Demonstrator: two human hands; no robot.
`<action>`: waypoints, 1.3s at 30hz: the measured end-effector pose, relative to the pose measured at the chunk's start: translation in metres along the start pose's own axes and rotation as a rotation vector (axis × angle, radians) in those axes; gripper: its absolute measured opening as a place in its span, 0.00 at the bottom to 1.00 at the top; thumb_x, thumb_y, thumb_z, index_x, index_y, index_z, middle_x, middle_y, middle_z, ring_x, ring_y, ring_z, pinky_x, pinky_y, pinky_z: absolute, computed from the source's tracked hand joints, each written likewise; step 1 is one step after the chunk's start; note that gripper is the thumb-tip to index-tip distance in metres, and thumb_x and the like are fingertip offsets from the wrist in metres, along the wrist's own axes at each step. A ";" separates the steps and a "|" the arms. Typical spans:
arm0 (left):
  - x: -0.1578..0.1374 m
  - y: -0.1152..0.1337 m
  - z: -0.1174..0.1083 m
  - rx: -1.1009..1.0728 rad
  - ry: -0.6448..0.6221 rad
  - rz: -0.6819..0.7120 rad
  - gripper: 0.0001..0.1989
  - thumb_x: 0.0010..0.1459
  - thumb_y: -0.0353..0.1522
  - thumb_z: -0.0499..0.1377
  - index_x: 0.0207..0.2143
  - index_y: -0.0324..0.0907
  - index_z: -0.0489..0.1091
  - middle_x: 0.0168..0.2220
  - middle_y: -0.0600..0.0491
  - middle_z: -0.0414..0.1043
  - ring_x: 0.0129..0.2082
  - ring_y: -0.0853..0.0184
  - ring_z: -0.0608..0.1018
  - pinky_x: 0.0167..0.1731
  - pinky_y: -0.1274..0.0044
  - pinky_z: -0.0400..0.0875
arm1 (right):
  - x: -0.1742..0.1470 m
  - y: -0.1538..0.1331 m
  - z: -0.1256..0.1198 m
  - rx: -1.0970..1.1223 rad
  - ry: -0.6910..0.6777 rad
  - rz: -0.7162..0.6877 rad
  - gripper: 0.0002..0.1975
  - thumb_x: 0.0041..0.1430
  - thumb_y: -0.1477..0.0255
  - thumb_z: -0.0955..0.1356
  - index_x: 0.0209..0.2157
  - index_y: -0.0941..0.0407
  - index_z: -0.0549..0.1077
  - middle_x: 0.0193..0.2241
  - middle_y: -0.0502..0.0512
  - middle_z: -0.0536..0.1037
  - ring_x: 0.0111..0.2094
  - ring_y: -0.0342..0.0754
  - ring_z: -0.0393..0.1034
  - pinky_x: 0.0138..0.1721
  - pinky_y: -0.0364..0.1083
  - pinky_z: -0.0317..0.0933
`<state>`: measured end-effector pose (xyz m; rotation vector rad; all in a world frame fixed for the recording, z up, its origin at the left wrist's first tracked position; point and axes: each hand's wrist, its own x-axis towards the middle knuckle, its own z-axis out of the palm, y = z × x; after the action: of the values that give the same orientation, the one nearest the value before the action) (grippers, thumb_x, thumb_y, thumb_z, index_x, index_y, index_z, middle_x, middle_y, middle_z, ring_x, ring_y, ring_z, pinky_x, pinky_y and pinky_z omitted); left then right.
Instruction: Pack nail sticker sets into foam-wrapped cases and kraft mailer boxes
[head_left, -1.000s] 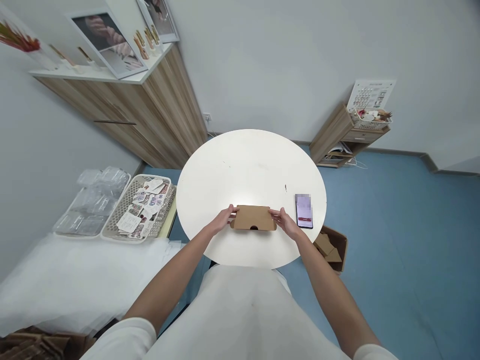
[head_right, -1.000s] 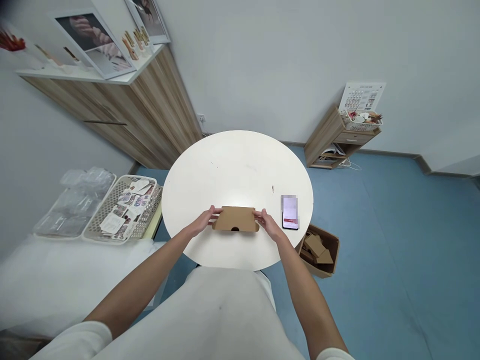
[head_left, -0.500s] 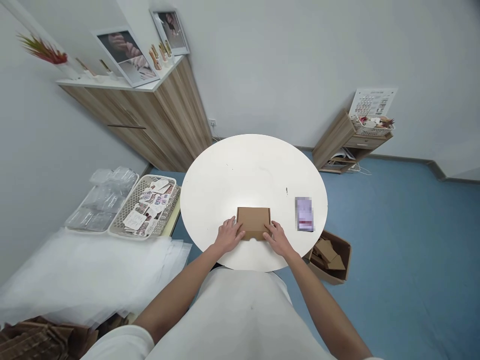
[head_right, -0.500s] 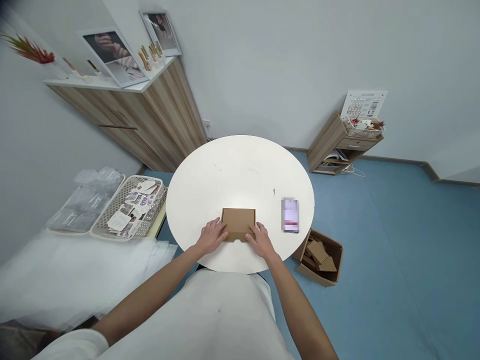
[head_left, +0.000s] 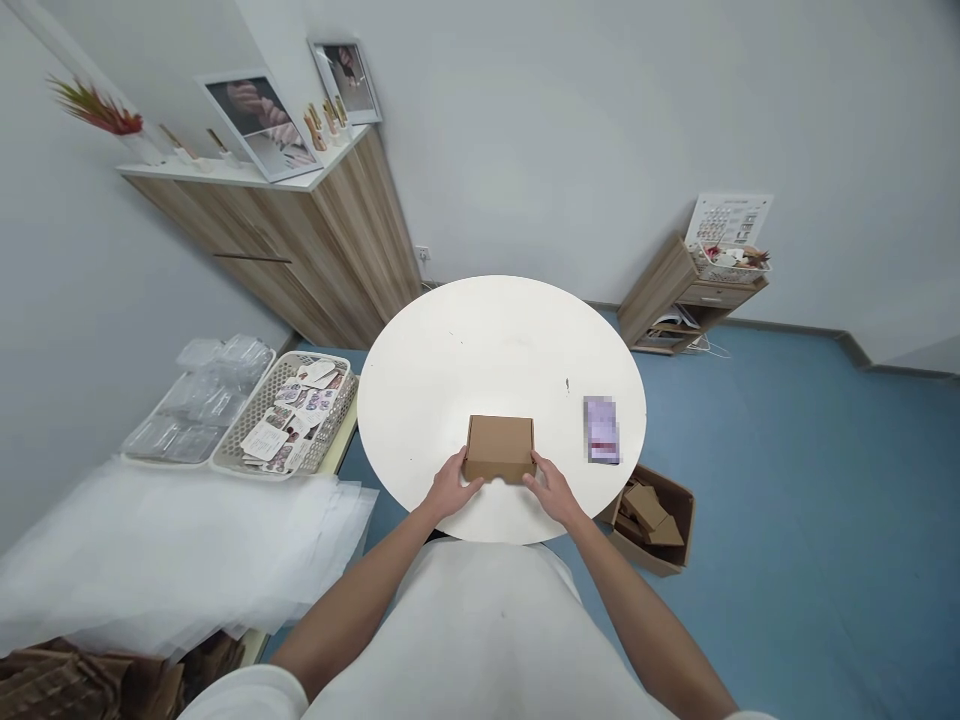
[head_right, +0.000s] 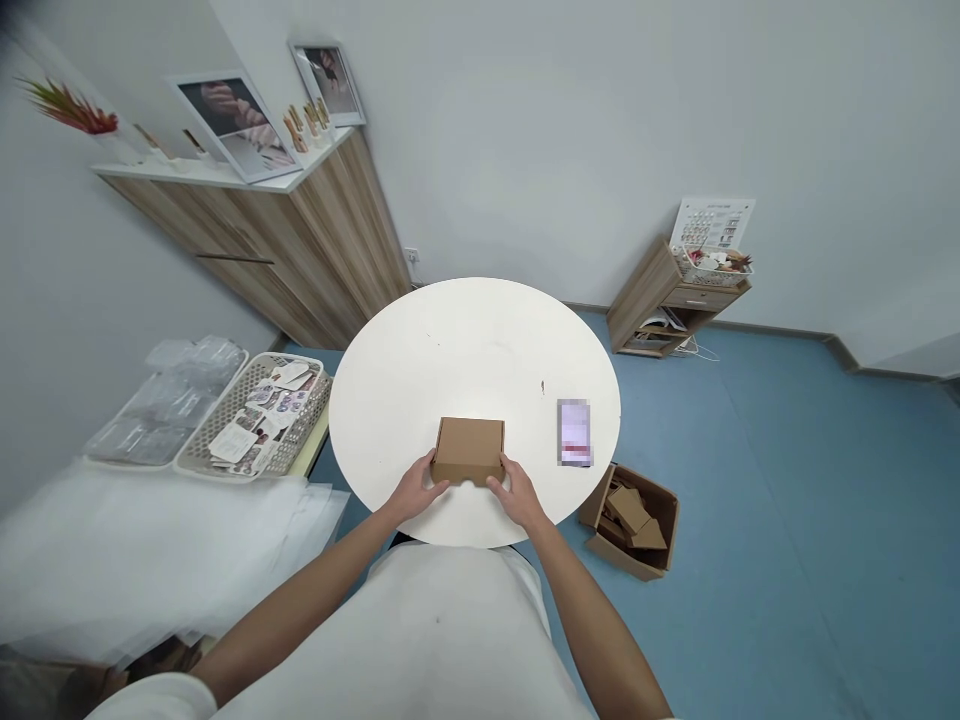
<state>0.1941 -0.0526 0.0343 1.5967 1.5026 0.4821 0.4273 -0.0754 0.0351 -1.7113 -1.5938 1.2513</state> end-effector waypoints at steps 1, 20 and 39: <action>-0.001 0.001 -0.001 -0.006 -0.001 0.028 0.34 0.47 0.41 0.56 0.56 0.43 0.50 0.51 0.46 0.60 0.51 0.60 0.63 0.48 0.70 0.58 | 0.000 -0.002 -0.002 0.005 0.011 -0.013 0.33 0.51 0.53 0.60 0.56 0.53 0.53 0.52 0.58 0.62 0.54 0.52 0.54 0.53 0.53 0.49; 0.018 0.016 -0.011 0.126 0.127 0.051 0.28 0.55 0.39 0.49 0.56 0.39 0.50 0.36 0.49 0.58 0.33 0.66 0.67 0.33 0.74 0.65 | 0.019 -0.031 -0.026 -0.017 0.139 -0.005 0.22 0.56 0.58 0.55 0.44 0.52 0.69 0.38 0.56 0.70 0.44 0.49 0.63 0.47 0.50 0.55; 0.007 0.020 -0.024 -0.071 0.197 0.081 0.21 0.54 0.42 0.50 0.49 0.46 0.62 0.38 0.51 0.64 0.34 0.68 0.69 0.30 0.77 0.66 | 0.015 -0.036 -0.026 0.170 0.172 0.097 0.20 0.49 0.59 0.62 0.42 0.53 0.71 0.41 0.54 0.74 0.37 0.48 0.67 0.41 0.48 0.59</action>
<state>0.1887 -0.0357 0.0613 1.5963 1.5512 0.7495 0.4295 -0.0475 0.0729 -1.7541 -1.2829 1.2116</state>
